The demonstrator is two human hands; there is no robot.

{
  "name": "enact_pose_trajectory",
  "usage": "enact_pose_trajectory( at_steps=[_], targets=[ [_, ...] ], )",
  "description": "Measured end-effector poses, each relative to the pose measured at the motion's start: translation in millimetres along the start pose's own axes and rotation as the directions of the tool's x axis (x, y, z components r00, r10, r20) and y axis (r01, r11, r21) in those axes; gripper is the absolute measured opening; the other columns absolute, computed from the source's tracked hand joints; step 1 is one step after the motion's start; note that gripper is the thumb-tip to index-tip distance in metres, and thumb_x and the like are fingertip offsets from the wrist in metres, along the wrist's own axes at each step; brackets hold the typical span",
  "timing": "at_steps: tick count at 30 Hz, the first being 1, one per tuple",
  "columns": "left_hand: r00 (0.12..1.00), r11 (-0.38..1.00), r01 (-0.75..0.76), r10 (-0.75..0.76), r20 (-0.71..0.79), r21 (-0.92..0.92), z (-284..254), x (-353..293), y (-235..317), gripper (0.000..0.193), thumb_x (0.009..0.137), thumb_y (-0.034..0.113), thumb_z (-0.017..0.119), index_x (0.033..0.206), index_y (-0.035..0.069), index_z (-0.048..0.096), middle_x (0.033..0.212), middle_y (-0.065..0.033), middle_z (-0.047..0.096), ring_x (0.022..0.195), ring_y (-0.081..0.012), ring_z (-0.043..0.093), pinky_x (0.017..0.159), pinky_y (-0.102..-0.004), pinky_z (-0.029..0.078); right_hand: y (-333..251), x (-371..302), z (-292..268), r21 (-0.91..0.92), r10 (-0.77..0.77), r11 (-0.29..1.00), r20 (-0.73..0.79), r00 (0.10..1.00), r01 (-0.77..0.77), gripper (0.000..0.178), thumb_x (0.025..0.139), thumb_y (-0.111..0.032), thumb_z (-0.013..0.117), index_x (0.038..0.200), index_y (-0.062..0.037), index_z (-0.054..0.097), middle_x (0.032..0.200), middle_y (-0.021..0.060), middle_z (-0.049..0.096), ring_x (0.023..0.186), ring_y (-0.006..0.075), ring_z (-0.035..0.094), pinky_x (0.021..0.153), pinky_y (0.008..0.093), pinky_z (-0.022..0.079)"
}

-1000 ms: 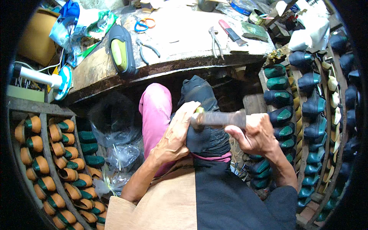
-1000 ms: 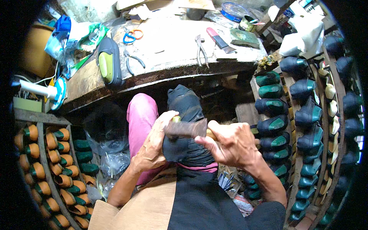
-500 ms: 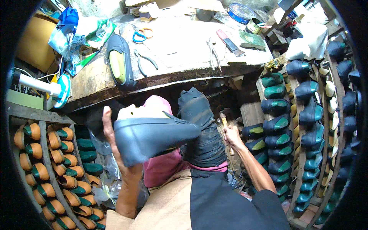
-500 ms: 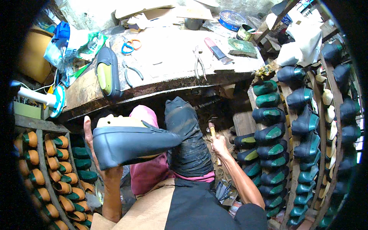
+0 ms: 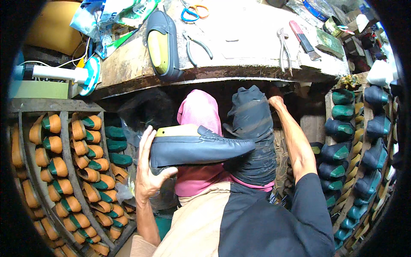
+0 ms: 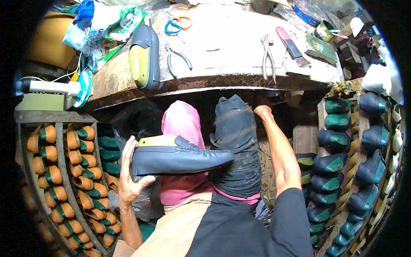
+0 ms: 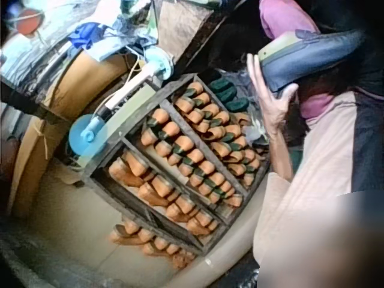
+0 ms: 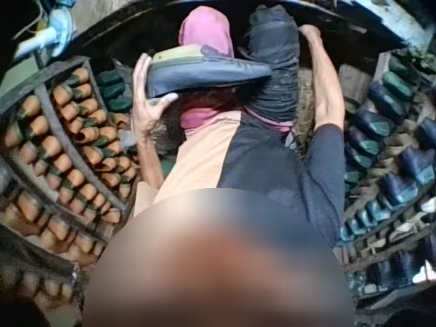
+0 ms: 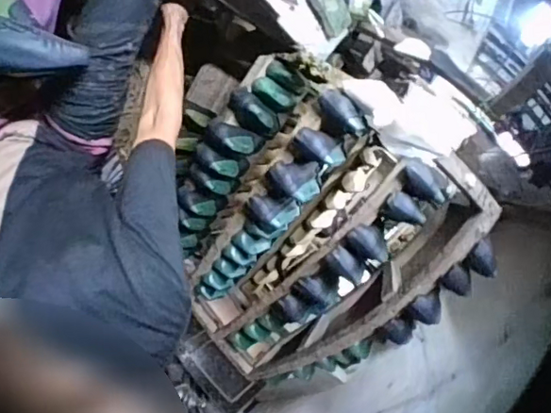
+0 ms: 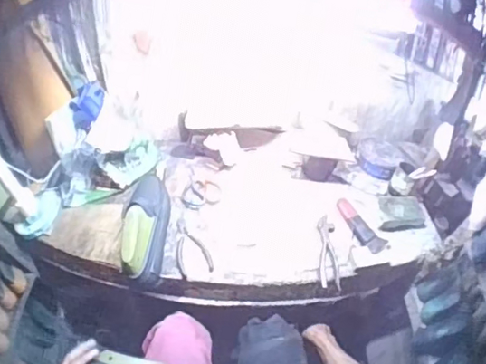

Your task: The person is repairing a black slip-on shoe by repeatedly hammering the sole and using a curved metal tool to press and shape the shoe's edge. The person holds the shoe with one hand and uses a hammer and a curved tool with the other hand to work on the sole and upper parts.

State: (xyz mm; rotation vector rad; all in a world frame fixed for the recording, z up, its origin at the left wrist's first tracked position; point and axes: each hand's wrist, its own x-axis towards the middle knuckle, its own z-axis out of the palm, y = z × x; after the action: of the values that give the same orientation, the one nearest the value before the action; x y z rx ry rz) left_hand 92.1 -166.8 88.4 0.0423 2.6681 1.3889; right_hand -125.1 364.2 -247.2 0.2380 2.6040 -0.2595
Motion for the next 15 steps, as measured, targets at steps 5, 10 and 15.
enact_pose_trajectory(
  at_steps=[5, 10, 15],
  targets=[
    [0.892, 0.815, -0.386, 0.212, 0.398, 0.431, 0.1, 42.6, 60.8, 0.112, 0.081, 0.049, 0.097, 0.173, 0.012, 0.047, 0.177, -0.0190, 0.048, 0.167, -0.0423, 0.041, 0.138, -0.0686, 0.021, 19.4, -1.1, 55.0, 0.053, 0.028, 0.998, 0.175, 0.984, -0.037, 0.055, 0.100, -0.044, 0.069, 0.121, 0.0064, 0.077, 0.110, 0.0386, 0.077, 0.112, 0.0555, 0.077, 0.098, 0.0592, 0.062],
    [0.779, 0.739, -0.533, 0.238, 0.581, 0.412, 55.7, 72.1, 70.7, 0.102, 0.081, 0.045, 0.097, 0.167, 0.011, 0.052, 0.157, -0.0166, 0.063, 0.150, -0.0378, 0.056, 0.132, -0.0648, 0.035, 45.5, -79.0, 76.8, 0.284, 0.068, 0.959, -0.180, 0.981, -0.015, 0.052, 0.097, -0.028, 0.075, 0.120, 0.0174, 0.068, 0.090, 0.0399, 0.075, 0.097, 0.0530, 0.080, 0.089, 0.0569, 0.061],
    [0.889, 0.902, -0.385, 0.304, 0.342, 0.198, 60.4, 72.3, 71.5, 0.089, 0.086, 0.046, 0.096, 0.158, 0.007, 0.060, 0.143, -0.0186, 0.071, 0.136, -0.0373, 0.067, 0.123, -0.0548, 0.047, 65.3, -163.2, 57.7, 0.886, 0.185, 0.428, 0.106, 0.977, -0.177, 0.041, 0.112, -0.011, 0.068, 0.146, 0.0089, 0.059, 0.087, 0.0126, 0.075, 0.061, 0.0205, 0.071, 0.053, 0.0358, 0.058]
  ],
)
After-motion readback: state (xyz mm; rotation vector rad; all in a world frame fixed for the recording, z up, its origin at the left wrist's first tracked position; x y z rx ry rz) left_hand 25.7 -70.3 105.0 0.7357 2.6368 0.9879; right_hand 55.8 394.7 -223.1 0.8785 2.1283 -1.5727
